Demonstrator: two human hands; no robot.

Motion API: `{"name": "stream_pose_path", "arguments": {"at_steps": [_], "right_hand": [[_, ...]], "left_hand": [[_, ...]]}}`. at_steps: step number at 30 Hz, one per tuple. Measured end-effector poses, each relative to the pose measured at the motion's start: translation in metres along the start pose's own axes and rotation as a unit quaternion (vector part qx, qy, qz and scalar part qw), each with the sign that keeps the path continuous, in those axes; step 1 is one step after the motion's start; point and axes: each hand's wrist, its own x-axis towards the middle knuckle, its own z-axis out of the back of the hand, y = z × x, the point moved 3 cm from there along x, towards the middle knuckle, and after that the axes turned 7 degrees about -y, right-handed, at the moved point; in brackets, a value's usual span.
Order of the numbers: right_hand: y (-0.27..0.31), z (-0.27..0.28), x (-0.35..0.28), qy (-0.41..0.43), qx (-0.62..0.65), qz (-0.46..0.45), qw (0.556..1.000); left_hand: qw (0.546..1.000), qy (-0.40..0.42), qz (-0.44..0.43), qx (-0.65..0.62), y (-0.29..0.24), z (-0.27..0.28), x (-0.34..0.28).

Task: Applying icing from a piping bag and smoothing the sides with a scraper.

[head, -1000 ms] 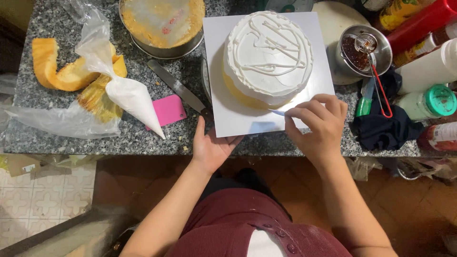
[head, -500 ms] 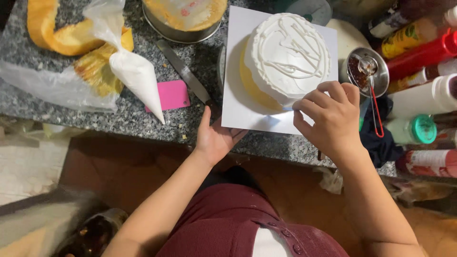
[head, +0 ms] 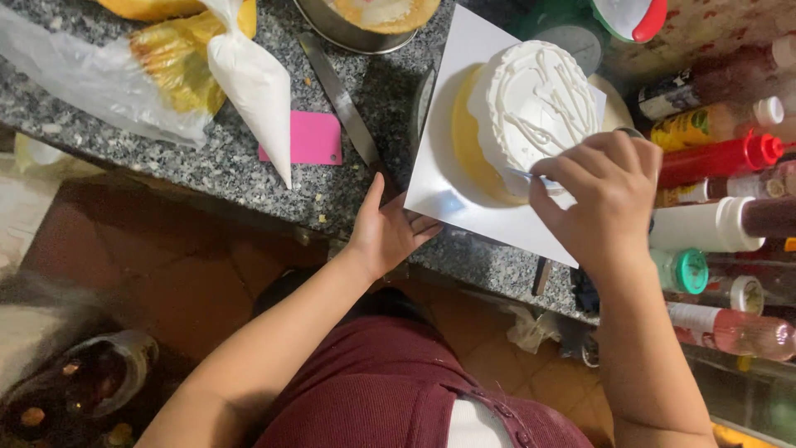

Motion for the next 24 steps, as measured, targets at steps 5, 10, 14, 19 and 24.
{"name": "stream_pose_path", "arguments": {"at_steps": [5,10,14,19,24], "right_hand": [[0.001,0.012,-0.006,0.008,0.046,-0.013,0.999],[0.003,0.000,-0.020,0.039,0.014,-0.009,0.999],[0.005,-0.005,-0.018,0.031,0.023,-0.021,0.999],[0.003,-0.004,-0.013,-0.017,0.050,-0.047,0.998],[-0.019,0.005,-0.056,-0.141,0.159,-0.223,0.951]], "left_hand": [[1.000,-0.017,0.004,-0.005,-0.006,-0.009,-0.007],[1.000,0.018,0.013,-0.001,-0.004,0.002,-0.002],[1.000,0.007,0.023,-0.020,-0.003,0.004,0.001],[1.000,0.000,0.031,0.001,-0.006,-0.004,-0.004],[0.999,-0.017,0.018,-0.038,-0.014,0.005,0.001]]}}
